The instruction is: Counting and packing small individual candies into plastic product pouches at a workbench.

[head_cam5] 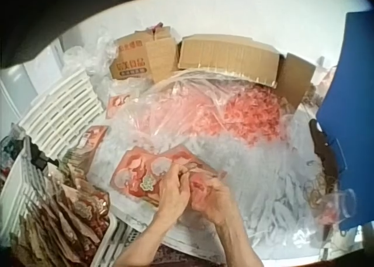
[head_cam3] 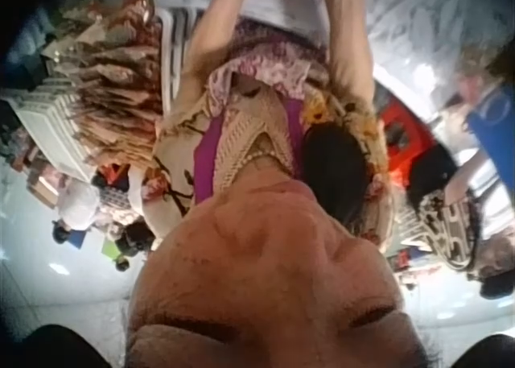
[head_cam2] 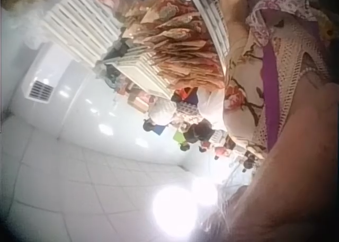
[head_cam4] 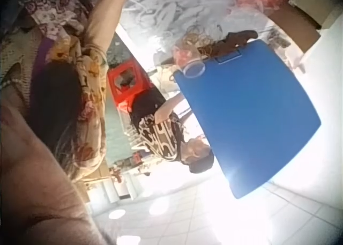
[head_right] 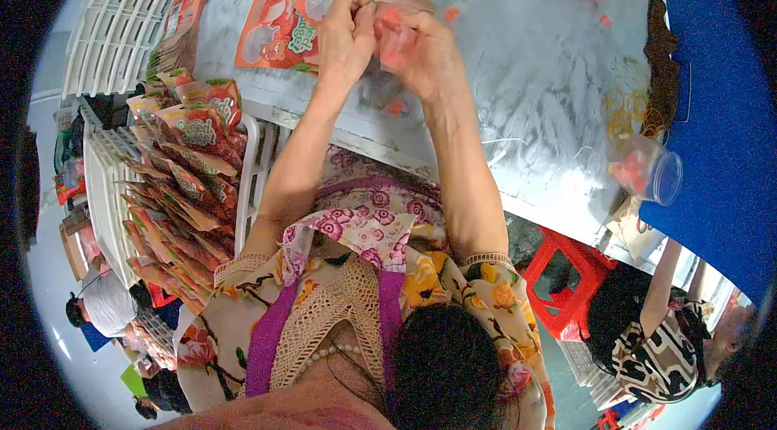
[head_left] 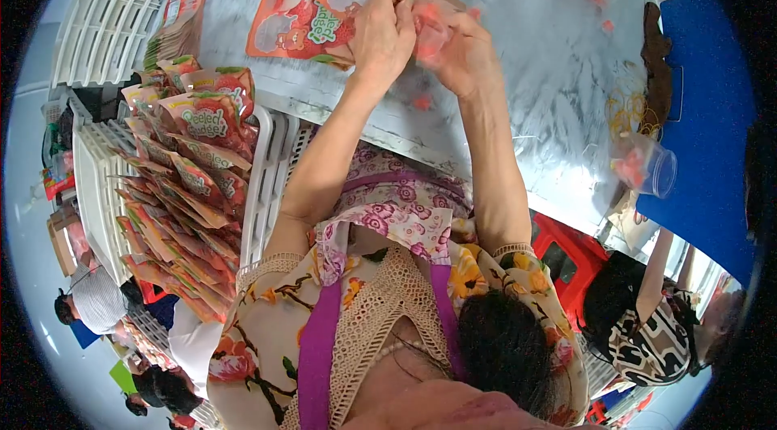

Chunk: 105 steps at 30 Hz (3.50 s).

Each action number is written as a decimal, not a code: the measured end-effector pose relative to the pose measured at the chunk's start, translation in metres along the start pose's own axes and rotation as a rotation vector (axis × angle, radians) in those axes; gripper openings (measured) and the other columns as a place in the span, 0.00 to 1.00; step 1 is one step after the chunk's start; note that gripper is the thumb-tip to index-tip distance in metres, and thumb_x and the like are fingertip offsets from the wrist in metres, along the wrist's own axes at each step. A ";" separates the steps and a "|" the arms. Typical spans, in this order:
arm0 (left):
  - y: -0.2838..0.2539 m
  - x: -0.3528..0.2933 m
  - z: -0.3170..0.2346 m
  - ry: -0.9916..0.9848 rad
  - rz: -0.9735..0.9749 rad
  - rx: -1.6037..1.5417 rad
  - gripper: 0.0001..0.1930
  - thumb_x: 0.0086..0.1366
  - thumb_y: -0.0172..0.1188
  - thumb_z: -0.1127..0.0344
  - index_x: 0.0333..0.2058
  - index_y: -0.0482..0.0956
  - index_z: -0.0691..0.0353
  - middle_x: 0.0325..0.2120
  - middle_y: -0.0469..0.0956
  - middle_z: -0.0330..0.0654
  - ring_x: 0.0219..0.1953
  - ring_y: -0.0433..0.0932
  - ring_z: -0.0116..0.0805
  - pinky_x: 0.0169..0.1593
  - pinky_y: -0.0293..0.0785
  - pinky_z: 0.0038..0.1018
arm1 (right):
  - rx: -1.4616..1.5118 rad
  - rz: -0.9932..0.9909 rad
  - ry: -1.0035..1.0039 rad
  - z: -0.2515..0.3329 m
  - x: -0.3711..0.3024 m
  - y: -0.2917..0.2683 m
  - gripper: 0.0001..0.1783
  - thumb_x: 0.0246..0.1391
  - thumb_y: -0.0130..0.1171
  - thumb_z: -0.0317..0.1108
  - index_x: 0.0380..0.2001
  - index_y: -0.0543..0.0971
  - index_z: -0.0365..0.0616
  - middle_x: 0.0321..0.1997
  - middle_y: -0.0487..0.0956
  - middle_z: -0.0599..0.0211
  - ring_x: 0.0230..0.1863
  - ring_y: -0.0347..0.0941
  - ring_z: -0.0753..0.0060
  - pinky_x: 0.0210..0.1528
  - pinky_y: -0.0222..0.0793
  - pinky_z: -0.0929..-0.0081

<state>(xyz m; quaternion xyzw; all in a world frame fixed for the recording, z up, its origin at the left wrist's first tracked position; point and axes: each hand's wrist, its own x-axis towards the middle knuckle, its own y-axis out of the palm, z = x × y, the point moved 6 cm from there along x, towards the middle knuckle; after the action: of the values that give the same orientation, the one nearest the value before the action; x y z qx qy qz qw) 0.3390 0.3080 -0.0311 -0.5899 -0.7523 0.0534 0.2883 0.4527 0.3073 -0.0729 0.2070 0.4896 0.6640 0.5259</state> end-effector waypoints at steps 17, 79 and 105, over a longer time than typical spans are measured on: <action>-0.009 0.027 -0.037 0.156 0.012 0.028 0.03 0.59 0.55 0.74 0.32 0.70 0.65 0.22 0.75 0.54 0.25 0.77 0.53 0.31 0.72 0.40 | -1.526 -0.214 -0.394 0.058 -0.008 0.040 0.12 0.52 0.55 0.30 0.39 0.81 0.37 0.32 0.83 0.57 0.28 0.79 0.67 0.25 0.74 0.76; -0.066 0.049 -0.046 -0.184 0.177 -0.311 0.07 0.58 0.56 0.69 0.31 0.74 0.67 0.19 0.75 0.38 0.21 0.75 0.25 0.27 0.68 0.24 | -1.523 0.262 -0.755 0.101 -0.018 0.172 0.13 0.54 0.63 0.36 0.37 0.78 0.36 0.33 0.81 0.60 0.31 0.77 0.75 0.28 0.71 0.77; -0.028 -0.004 -0.005 -0.289 0.131 -0.754 0.09 0.64 0.61 0.63 0.34 0.82 0.64 0.23 0.75 0.31 0.24 0.70 0.17 0.25 0.67 0.20 | -1.470 -0.001 -0.821 0.041 -0.058 0.088 0.05 0.53 0.60 0.20 0.33 0.81 0.32 0.35 0.80 0.69 0.39 0.73 0.78 0.48 0.68 0.79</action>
<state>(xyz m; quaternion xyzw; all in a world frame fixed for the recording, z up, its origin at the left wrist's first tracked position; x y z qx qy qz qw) 0.3184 0.2942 -0.0164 -0.6874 -0.7128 -0.1256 -0.0610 0.4627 0.2763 0.0351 0.0366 -0.2977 0.6855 0.6634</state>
